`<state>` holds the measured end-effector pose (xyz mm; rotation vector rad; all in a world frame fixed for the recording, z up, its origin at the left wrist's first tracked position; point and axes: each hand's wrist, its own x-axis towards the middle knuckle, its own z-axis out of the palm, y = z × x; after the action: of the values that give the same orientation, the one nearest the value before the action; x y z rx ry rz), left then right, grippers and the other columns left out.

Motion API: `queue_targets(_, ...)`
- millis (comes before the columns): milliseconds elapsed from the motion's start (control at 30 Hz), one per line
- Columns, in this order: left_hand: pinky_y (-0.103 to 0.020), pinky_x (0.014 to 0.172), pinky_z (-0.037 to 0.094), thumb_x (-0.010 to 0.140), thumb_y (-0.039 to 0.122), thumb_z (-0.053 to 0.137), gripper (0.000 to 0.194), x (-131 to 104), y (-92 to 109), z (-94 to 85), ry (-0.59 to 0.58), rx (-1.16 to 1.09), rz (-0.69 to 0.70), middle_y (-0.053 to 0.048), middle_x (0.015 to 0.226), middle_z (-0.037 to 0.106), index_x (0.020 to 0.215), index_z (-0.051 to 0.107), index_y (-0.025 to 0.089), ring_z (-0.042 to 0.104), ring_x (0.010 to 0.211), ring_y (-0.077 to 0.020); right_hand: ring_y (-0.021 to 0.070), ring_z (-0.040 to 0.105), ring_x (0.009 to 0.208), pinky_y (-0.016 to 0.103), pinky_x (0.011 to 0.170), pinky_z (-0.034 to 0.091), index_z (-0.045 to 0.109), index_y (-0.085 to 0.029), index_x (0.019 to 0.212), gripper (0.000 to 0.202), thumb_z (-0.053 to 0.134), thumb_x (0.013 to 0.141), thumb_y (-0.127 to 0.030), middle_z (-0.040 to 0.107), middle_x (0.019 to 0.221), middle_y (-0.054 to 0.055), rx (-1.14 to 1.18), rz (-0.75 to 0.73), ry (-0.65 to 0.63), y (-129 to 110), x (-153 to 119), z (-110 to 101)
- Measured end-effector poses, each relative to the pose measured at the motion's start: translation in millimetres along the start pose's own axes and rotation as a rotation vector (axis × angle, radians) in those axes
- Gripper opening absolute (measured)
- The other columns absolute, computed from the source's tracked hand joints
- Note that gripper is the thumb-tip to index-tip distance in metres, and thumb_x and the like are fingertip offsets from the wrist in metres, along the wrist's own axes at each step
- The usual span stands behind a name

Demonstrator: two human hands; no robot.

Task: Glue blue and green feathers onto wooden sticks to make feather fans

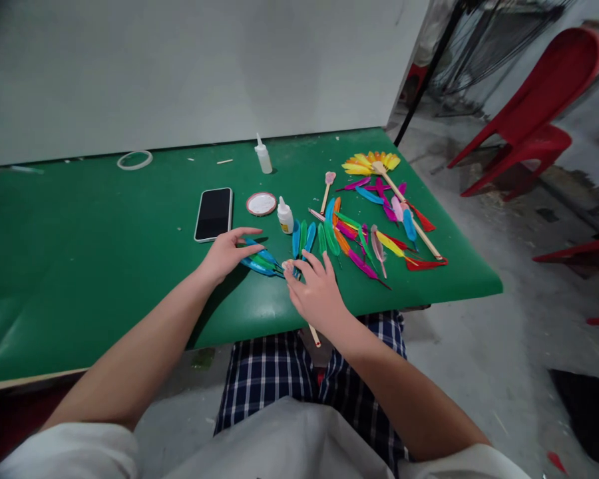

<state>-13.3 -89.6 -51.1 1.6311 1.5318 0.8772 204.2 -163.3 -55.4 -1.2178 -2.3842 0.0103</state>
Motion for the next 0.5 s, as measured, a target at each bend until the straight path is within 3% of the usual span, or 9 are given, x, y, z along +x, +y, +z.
queue_targets(267, -0.027, 0.063, 0.043, 0.066, 0.034, 0.066, 0.042, -1.4, 1.7, -0.4, 0.0, 0.004, -0.007, -0.005, 0.083, 0.063, 0.104, 0.061, 0.02, 0.055, 0.072, -0.0155, 0.0256, 0.036, 0.122, 0.055, 0.102, 0.023, 0.057, -0.025, 0.11, 0.028, 0.044, 0.085, -0.022, 0.056, 0.116, 0.006, 0.019, 0.012, -0.012, 0.6, -1.1, -0.6)
queue_targets(500, -0.026, 0.061, 0.043, 0.066, 0.034, 0.066, 0.043, -1.4, 1.2, -1.1, -0.019, -0.029, -0.016, -0.004, 0.079, 0.062, 0.106, 0.06, 0.02, 0.056, 0.07, -0.0153, 0.0248, 0.035, 0.123, 0.053, 0.104, 0.021, 0.051, -0.025, 0.12, 0.035, 0.043, 0.086, -0.026, 0.054, 0.119, 0.006, 0.018, 0.03, 0.026, 0.5, -2.9, -3.1)
